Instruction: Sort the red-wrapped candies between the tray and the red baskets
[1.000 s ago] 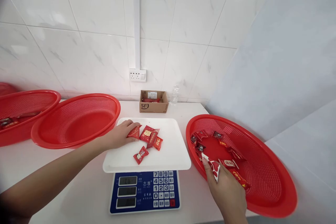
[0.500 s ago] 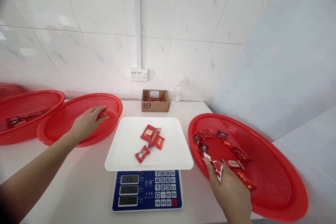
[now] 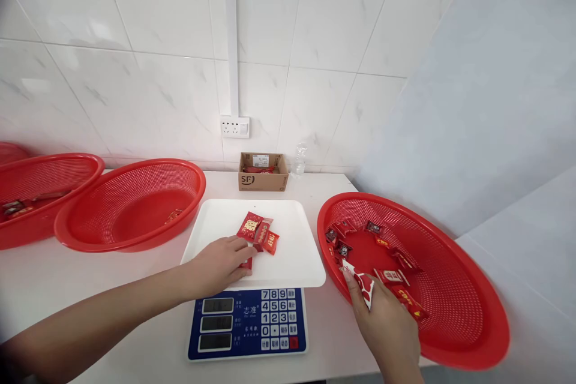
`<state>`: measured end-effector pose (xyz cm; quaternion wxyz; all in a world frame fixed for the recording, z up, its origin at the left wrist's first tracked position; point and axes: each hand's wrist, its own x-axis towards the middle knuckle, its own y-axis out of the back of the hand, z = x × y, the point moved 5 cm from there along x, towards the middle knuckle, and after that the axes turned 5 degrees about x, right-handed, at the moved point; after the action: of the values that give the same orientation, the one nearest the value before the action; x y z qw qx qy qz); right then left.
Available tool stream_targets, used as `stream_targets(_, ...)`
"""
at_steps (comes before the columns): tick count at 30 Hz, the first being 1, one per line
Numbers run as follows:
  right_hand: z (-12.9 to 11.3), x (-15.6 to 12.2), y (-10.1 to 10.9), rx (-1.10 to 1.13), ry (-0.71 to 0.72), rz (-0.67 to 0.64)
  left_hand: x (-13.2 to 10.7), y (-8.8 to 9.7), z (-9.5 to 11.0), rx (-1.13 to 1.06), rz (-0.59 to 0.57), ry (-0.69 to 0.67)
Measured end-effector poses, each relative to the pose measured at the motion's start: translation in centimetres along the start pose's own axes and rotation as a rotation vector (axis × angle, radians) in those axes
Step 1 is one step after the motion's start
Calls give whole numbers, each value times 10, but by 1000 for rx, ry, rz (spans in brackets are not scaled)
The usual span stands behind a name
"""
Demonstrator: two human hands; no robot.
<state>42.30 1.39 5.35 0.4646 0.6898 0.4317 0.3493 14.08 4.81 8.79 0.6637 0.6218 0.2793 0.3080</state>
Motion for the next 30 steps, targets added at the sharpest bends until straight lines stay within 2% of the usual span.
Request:
stream_targets(2,1,0,0,-2,6,1,-4,1,-10,-32,-20,62)
stream_targets(4,2,0,0,-13,7,-7,-11,5,-29,-53,13,162)
stream_targets(9,1,3,1,-25,0,-49,-45,29,-106,-59,243,504)
stream_targets(11,0,4,1,-26,-2,-49,-62,38,-139,-34,278,635)
stream_targets(14,0,4,0,-19,-3,-43,-82,45,-176,45,263,786)
stream_targets(16,0,4,-1,-6,1,-48,-87,46,-185,92,242,830)
stream_targets(17,0,4,-1,1,2,-51,-85,45,-184,107,241,825)
stream_targets(19,0,4,0,19,7,-48,-72,40,-167,97,241,738)
stream_targets(21,-1,4,1,27,7,-38,-50,30,-136,15,206,560)
stream_targets(26,-2,4,2,-9,-10,-45,12,6,-53,-189,34,133)
stream_targets(30,-5,3,4,-6,-11,-70,48,-8,-22,-87,-34,-81)
